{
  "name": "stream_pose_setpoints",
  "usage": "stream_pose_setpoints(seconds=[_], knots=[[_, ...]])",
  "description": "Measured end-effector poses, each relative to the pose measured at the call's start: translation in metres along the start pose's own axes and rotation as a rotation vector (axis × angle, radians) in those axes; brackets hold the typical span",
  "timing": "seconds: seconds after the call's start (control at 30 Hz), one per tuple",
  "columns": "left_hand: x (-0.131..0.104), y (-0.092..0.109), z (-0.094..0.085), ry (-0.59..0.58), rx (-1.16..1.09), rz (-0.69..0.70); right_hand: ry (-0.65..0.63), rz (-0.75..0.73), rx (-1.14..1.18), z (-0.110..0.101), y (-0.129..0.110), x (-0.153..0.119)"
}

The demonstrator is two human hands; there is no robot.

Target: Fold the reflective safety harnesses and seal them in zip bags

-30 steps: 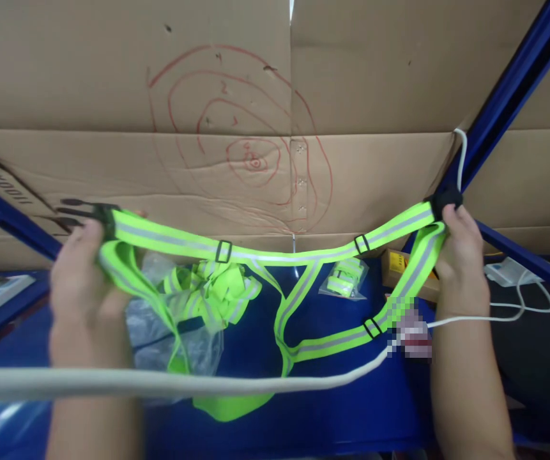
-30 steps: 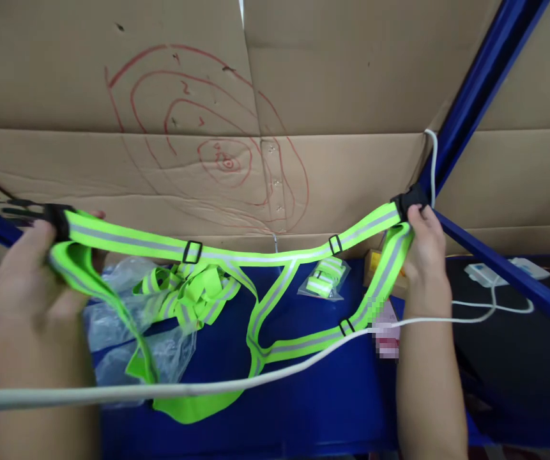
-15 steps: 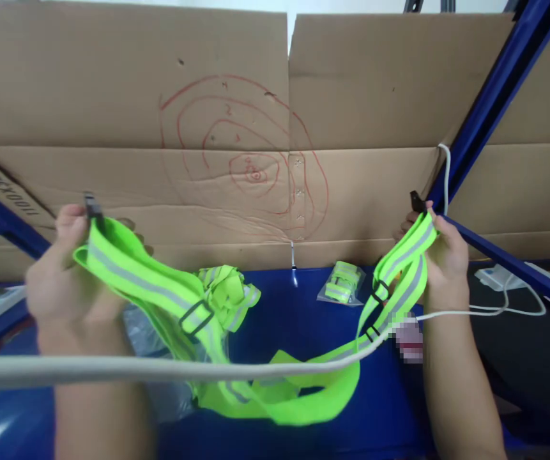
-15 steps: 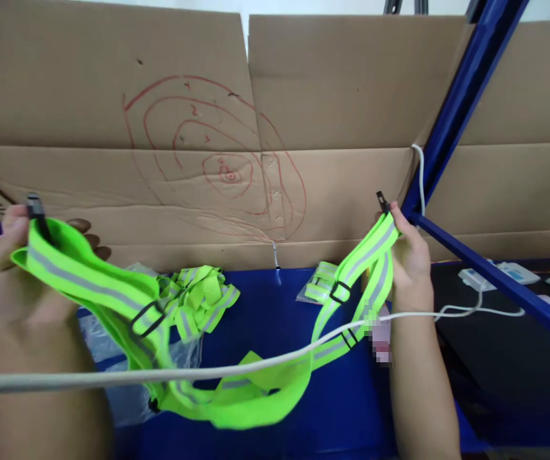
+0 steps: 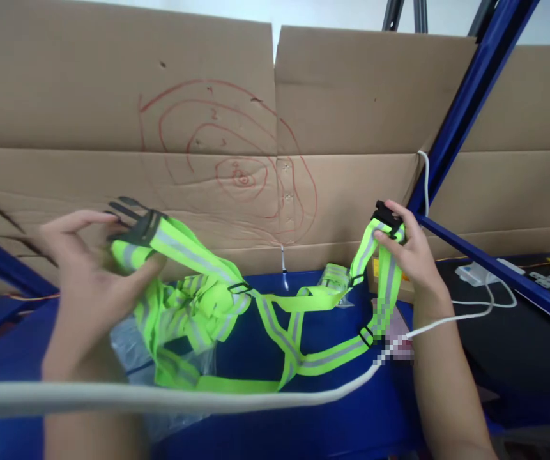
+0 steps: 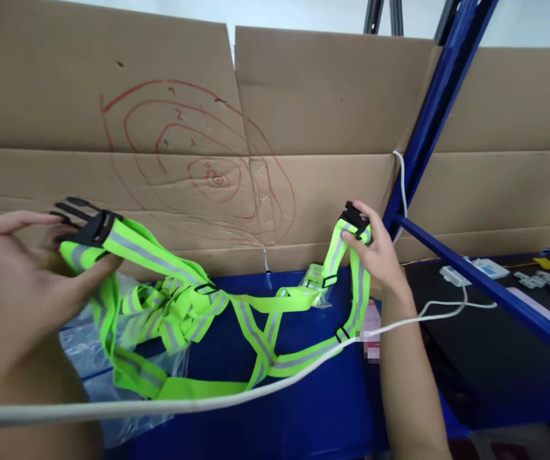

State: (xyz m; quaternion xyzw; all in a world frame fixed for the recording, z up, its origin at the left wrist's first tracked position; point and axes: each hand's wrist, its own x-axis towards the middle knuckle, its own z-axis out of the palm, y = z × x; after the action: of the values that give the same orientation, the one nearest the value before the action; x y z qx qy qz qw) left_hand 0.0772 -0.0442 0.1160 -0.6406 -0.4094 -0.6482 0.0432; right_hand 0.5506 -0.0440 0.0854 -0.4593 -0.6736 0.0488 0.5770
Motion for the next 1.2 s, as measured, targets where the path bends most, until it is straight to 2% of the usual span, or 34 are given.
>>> stream_pose_setpoints(seconds=[0.07, 0.17, 0.27, 0.33, 0.43, 0.57, 0.63, 0.77, 0.83, 1.03, 1.13, 1.2], knots=[[0.000, -0.006, 0.003, -0.054, 0.212, 0.087, -0.036, -0.032, -0.165, 0.001, 0.003, 0.001], [-0.002, -0.013, 0.009, -0.123, 0.492, 0.029, -0.100, 0.016, -0.387, 0.003, 0.013, 0.001], [-0.004, -0.021, 0.014, -0.108, 0.634, -0.040, -0.063, -0.005, -0.525, 0.008, 0.021, 0.003], [-0.006, -0.028, 0.015, -0.044, 0.671, -0.101, -0.009, -0.039, -0.489, 0.014, 0.022, 0.003], [-0.008, -0.035, 0.015, 0.075, 0.701, -0.142, 0.016, 0.012, -0.203, 0.024, 0.015, 0.004], [-0.008, -0.037, 0.017, 0.213, 0.645, -0.191, 0.054, 0.088, 0.117, 0.034, 0.002, 0.002], [-0.009, -0.035, 0.022, 0.234, 0.575, -0.142, 0.033, 0.104, 0.190, 0.039, -0.002, 0.002], [-0.011, -0.026, 0.034, 0.211, 0.492, -0.044, -0.115, 0.270, 0.338, 0.049, -0.001, -0.001], [-0.013, -0.020, 0.040, 0.187, 0.483, -0.029, -0.198, 0.322, 0.342, 0.054, -0.002, -0.003], [-0.021, -0.002, 0.053, 0.056, 0.486, -0.073, -0.406, 0.196, 0.233, 0.066, -0.019, -0.007], [-0.023, 0.004, 0.059, 0.081, 0.411, -0.110, -0.436, 0.115, 0.253, 0.069, -0.027, -0.008], [-0.024, 0.009, 0.060, 0.110, 0.279, -0.198, -0.434, 0.095, 0.298, 0.070, -0.030, -0.009]])
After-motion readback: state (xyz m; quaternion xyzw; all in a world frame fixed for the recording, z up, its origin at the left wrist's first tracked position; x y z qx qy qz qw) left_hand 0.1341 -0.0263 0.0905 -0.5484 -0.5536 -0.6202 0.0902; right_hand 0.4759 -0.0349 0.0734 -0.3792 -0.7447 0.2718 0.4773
